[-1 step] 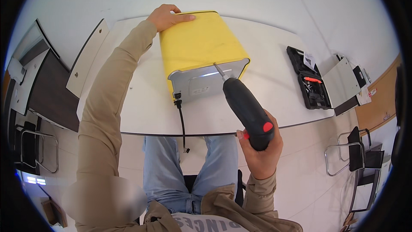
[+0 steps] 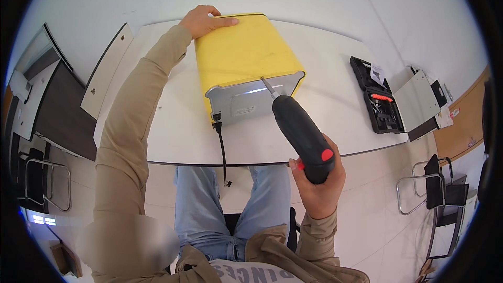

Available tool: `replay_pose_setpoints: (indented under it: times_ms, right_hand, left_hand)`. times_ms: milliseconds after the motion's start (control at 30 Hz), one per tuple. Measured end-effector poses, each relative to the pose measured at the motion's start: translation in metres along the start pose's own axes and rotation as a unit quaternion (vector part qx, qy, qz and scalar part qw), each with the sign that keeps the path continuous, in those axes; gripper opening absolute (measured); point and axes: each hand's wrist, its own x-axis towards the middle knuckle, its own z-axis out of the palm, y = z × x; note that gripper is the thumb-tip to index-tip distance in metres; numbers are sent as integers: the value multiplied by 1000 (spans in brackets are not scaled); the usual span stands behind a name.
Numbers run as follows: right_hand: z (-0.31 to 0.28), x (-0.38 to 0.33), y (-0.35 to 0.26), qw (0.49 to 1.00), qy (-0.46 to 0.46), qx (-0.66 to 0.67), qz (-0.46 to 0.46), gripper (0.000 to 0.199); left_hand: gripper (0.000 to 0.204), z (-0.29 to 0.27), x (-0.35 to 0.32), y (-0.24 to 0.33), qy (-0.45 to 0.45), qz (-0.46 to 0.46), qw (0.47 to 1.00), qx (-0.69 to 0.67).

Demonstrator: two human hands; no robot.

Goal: The person uses a cordless screwdriver to attach black rubber feet to the underside of a yellow rectangular device. They then flip the device and continue using the screwdriver to secure the casing screws on the bottom panel.

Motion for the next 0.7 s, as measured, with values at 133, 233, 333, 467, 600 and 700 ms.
replay_pose_setpoints:
  times_ms: [133,233,333,467,600,700]
  right_hand:
    - [0,0,0,1000,2,6,0,54]
    - [-1,1,0,1000,1,3,-1,54]
    - [0,1,1,1000,1,7,5,55]
    - [-1,0,-1,998,3,46,42,57]
    - [-8,4,-6,998,-10,41,46,58]
    - [-17,12,-13,993,-26,69,89,58]
  left_hand:
    - [87,-1,-2,3,-7,-6,1000,-8]
    - [86,-1,-2,2,-6,-6,1000,-17]
    - [86,-2,-1,2,-16,-8,1000,-19]
    - [86,-1,-1,1,-3,3,1000,-2]
    - [85,-2,-3,1,-12,2,1000,-10]
    - [84,-1,-2,0,-5,4,1000,-6]
